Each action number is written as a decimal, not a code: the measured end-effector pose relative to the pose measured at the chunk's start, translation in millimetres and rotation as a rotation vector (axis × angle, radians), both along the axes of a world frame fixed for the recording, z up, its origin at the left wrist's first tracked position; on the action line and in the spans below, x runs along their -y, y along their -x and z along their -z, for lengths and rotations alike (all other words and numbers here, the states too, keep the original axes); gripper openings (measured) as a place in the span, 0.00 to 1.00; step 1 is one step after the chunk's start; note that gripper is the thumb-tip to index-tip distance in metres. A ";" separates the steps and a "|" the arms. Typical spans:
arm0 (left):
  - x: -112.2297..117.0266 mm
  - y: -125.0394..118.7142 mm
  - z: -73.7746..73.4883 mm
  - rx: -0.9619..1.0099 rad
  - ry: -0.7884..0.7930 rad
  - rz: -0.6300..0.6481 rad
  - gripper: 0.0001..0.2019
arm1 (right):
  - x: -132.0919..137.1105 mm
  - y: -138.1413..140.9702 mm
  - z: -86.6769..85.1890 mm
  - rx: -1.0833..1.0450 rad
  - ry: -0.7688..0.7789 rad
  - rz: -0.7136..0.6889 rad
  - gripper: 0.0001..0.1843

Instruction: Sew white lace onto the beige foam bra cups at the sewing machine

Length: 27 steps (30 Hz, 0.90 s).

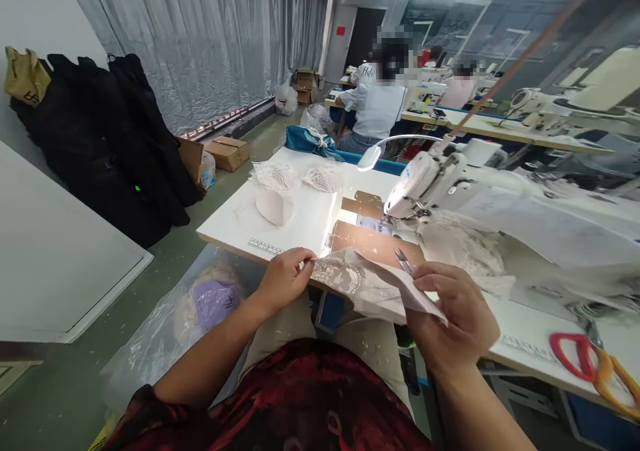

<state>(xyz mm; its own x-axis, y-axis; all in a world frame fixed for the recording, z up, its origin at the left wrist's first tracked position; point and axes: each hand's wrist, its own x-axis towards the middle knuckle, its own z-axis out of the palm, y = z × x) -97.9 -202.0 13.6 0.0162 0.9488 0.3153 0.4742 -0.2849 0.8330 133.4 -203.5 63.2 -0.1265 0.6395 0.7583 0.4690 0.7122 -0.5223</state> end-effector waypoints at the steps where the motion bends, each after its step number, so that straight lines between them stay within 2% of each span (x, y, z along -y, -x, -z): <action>1: 4.5 -2.8 0.3 0.046 0.020 0.013 0.09 | 4.2 -6.4 2.4 -0.006 -0.051 0.061 0.15; 3: 15.9 -9.6 -0.7 0.240 0.144 0.187 0.13 | 9.8 -12.6 8.3 -0.006 0.002 0.115 0.13; 4: 22.6 -13.4 -2.3 0.361 0.219 0.334 0.16 | 11.7 -12.4 11.5 -0.001 0.119 0.073 0.10; 5: 29.3 -17.0 -4.7 0.468 0.280 0.495 0.20 | 13.5 -10.3 14.8 0.002 0.293 -0.023 0.06; 7: 41.4 -22.7 -11.3 0.571 0.312 0.748 0.30 | 18.1 -3.3 21.7 -0.038 0.725 -0.331 0.04; 8: 45.7 -24.5 -14.9 0.550 0.277 0.794 0.34 | 21.3 0.4 25.1 -0.094 0.924 -0.491 0.06; 9: 48.6 -25.5 -17.9 0.489 0.219 0.780 0.37 | 24.9 3.4 28.2 -0.168 1.090 -0.625 0.08; 10: 49.9 -26.0 -20.1 0.404 0.154 0.723 0.38 | 28.8 5.3 30.7 -0.250 1.215 -0.715 0.11; 12: 48.6 -26.3 -20.7 0.239 0.068 0.590 0.39 | 35.7 5.4 34.0 -0.385 1.359 -0.786 0.13; 14: 44.6 -27.1 -16.8 0.211 0.131 0.543 0.38 | 39.4 1.4 35.2 -0.468 1.398 -0.779 0.14; 17: 39.5 -32.4 -8.3 0.418 0.415 0.616 0.30 | 37.6 -6.8 36.5 -0.544 1.338 -0.705 0.14; 20: 37.1 -42.6 -3.8 0.611 0.583 0.650 0.24 | 31.3 -11.1 40.0 -0.580 1.293 -0.640 0.16; 24: 31.3 -56.9 -2.4 0.679 0.652 0.579 0.22 | 22.4 -12.8 45.8 -0.601 1.252 -0.582 0.18; 27: 22.4 -63.2 -0.9 0.656 0.602 0.514 0.21 | 14.4 -20.9 48.9 -0.617 1.087 -0.481 0.20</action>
<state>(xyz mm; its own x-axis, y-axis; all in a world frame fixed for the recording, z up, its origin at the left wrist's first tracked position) -34.7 -224.4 14.5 0.4611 0.8796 -0.1172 -0.1876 0.2257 0.9560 154.3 -217.9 14.4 -0.3313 0.9393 -0.0892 -0.2251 -0.1705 -0.9593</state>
